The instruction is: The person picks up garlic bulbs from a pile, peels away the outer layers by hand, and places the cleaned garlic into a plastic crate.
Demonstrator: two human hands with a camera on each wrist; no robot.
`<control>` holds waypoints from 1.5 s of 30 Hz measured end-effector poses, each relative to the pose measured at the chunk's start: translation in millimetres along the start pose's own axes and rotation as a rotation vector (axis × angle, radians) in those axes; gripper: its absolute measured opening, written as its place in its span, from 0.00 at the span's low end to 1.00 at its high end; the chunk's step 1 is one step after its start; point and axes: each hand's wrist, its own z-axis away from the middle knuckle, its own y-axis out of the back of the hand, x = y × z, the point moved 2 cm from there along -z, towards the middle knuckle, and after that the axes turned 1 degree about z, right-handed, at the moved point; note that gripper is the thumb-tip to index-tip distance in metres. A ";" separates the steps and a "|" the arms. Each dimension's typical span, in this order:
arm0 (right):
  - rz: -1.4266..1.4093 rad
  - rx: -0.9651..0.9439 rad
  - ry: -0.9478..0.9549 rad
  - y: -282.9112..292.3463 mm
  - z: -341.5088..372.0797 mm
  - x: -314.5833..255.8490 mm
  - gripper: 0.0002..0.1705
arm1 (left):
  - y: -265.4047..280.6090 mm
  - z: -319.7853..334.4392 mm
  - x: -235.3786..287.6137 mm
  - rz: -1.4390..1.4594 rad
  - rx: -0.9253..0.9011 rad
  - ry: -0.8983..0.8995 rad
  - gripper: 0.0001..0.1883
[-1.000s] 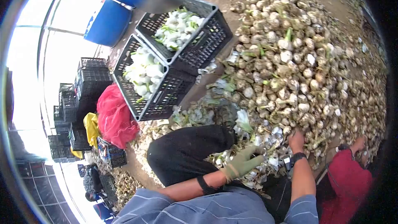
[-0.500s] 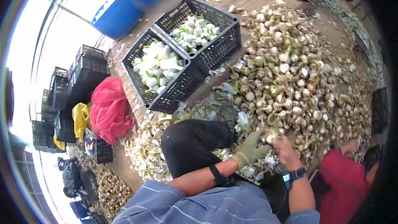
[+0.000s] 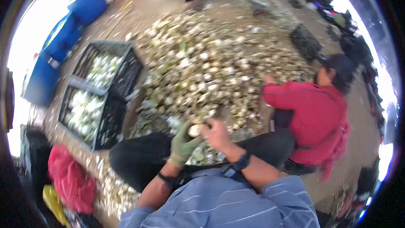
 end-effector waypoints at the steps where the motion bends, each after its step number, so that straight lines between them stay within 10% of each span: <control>1: 0.182 0.070 -0.070 -2.1 2.8 -1.5 0.20 | -4.3 -0.7 11.8 -0.131 -0.055 -0.038 0.32; 8: 0.133 0.120 0.068 -9.0 8.0 1.4 0.17 | -6.2 3.9 6.0 -0.535 0.050 -0.232 0.28; 18: -0.254 -0.134 0.061 -7.8 4.7 15.3 0.19 | -8.4 4.0 18.6 0.080 0.110 0.225 0.25; 24: -0.190 -0.061 0.140 -5.7 2.2 32.1 0.19 | -10.4 5.1 8.0 -0.317 0.031 -0.276 0.28; 25: -0.236 -0.103 0.031 -7.1 0.2 38.2 0.17 | -13.9 5.4 11.7 -0.200 0.045 -0.137 0.29; 29: -0.032 -0.020 0.021 3.4 13.7 3.5 0.24 | -13.9 4.3 18.1 -0.823 0.050 -0.500 0.30; 32: -0.050 0.047 0.212 1.7 16.8 3.4 0.25 | -19.7 4.9 27.0 -0.887 0.014 -0.535 0.29; 35: -0.234 -0.046 0.217 -4.7 4.9 17.8 0.26 | -18.8 4.0 21.4 -0.138 0.067 0.025 0.28; 39: -0.342 -0.144 -0.001 8.3 17.1 -3.0 0.21 | -21.5 3.1 25.6 -0.038 0.022 0.015 0.29; 45: -0.019 -0.037 0.005 13.0 15.6 6.1 0.25 | -8.0 -0.3 11.6 -0.687 0.046 -0.430 0.30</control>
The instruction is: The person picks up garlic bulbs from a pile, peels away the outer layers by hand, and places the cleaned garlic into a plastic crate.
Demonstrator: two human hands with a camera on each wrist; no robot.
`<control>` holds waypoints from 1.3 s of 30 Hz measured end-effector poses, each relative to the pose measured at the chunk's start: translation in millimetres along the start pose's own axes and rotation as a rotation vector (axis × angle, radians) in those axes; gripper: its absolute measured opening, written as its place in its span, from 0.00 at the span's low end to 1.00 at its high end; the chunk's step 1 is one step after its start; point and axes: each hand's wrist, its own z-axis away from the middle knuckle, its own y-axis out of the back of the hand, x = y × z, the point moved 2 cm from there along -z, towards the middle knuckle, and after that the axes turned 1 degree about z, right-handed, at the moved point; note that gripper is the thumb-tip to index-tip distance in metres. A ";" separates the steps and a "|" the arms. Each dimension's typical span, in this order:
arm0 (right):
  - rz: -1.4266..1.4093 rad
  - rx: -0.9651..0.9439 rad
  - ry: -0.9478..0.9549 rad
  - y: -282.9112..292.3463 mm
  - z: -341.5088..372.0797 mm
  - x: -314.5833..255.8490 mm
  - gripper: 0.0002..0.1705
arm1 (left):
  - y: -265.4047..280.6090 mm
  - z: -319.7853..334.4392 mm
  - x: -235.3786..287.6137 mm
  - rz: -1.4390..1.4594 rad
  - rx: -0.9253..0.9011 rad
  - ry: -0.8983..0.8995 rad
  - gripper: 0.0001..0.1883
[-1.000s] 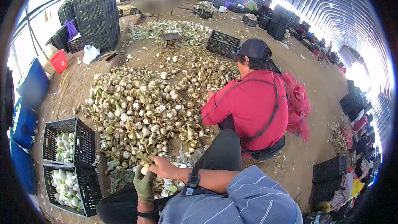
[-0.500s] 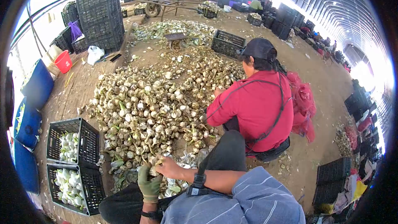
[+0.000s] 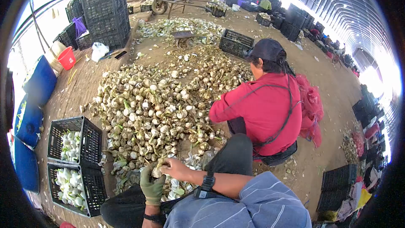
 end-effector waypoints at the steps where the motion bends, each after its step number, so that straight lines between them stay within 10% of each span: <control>1: 0.074 0.002 -0.034 1.4 -0.6 -0.5 0.24 | 0.8 -1.8 3.5 -0.081 0.012 -0.064 0.30; 16: -0.200 0.136 0.028 -14.6 2.9 20.8 0.16 | -0.5 -3.6 18.7 -0.218 0.003 -0.178 0.30; 28: -0.238 -0.098 0.013 7.4 12.2 -17.0 0.17 | -4.2 -2.7 11.0 0.710 -0.042 0.541 0.27; 37: -0.306 -0.242 0.102 14.0 7.9 8.5 0.17 | -3.9 -0.3 3.3 0.974 -0.188 0.569 0.19; 39: -0.453 -0.318 -0.112 21.7 11.2 0.7 0.20 | -3.4 0.9 -2.6 0.910 -0.212 0.557 0.21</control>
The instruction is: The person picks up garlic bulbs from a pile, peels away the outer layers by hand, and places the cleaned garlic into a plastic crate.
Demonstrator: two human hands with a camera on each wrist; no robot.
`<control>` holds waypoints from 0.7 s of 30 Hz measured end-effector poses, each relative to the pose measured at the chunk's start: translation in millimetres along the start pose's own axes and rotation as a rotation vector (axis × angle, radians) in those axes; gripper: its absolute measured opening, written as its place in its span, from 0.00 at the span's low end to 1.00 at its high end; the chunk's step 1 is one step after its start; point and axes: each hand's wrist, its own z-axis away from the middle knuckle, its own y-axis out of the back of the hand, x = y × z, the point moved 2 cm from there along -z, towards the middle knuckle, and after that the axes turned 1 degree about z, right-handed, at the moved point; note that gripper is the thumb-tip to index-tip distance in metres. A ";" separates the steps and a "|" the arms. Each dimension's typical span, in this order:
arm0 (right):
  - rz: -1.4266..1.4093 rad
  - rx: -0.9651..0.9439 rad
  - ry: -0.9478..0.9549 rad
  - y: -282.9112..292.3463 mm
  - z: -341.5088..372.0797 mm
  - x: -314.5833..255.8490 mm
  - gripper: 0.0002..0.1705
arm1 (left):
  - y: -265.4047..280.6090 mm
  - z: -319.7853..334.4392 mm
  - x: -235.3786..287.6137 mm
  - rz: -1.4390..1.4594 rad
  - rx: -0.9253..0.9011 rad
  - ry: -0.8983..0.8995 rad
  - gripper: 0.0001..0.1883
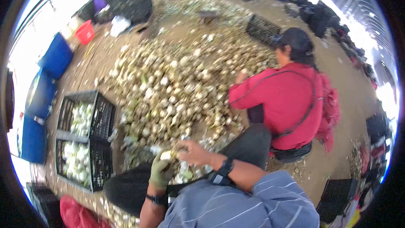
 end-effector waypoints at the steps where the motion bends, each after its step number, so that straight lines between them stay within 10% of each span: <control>1: -0.089 -0.022 0.027 3.2 0.3 12.0 0.22 | 1.0 -1.0 -1.6 -0.017 -0.015 0.000 0.23; 7: -0.403 -0.006 -0.037 6.2 4.9 19.5 0.28 | 16.1 -7.6 -19.1 0.080 -0.053 0.074 0.28; 17: 0.170 0.282 0.091 -0.6 -3.8 3.5 0.16 | -13.7 -13.7 -2.2 -0.278 0.036 -0.110 0.26; 21: 0.171 0.191 0.145 0.4 3.8 -2.9 0.13 | -6.1 -15.7 -8.8 -0.066 0.046 0.090 0.25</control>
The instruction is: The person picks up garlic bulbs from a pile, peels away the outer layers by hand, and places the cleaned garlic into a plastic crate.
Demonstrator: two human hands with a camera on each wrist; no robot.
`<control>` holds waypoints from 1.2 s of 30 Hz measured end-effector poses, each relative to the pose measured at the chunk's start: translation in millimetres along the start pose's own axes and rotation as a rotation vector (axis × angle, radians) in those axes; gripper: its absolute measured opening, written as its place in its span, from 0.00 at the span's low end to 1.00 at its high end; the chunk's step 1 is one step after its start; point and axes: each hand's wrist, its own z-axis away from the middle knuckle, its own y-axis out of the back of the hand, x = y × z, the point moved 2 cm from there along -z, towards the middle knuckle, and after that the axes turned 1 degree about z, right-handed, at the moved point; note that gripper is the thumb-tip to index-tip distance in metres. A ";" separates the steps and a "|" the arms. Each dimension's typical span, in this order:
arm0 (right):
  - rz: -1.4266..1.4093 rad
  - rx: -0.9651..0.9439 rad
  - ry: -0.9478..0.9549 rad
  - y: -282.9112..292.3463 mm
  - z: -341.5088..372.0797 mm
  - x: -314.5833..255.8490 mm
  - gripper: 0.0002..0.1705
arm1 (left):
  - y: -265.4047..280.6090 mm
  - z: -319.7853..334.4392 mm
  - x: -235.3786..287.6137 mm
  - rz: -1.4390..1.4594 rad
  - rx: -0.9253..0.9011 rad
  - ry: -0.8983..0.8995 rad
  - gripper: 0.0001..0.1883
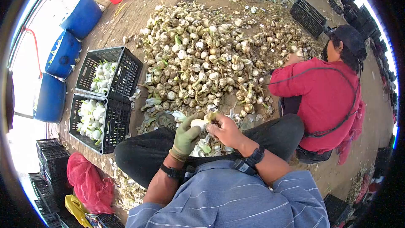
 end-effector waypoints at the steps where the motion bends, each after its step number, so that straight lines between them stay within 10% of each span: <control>1: -0.112 -0.009 -0.023 1.8 1.5 3.1 0.12 | 2.0 -4.0 -3.4 0.101 -0.030 0.005 0.26; 5: -0.427 0.008 -0.046 12.2 5.5 17.6 0.12 | -2.9 -0.1 2.7 0.461 -0.028 0.094 0.22; 16: -0.319 0.099 -0.018 4.1 10.4 0.2 0.15 | 17.0 -13.0 -31.7 -0.019 -0.014 -0.061 0.29; 19: 0.348 0.098 0.219 8.6 4.9 -7.4 0.11 | 10.4 -7.0 -21.3 0.028 -0.001 0.046 0.29; 26: 0.456 0.011 0.319 10.7 -1.6 2.7 0.10 | 19.4 -12.8 -28.5 0.250 -0.072 0.103 0.26; 36: -0.346 0.203 -0.074 -10.0 -6.8 36.3 0.08 | 14.5 -6.5 -6.2 0.069 -0.028 -0.002 0.26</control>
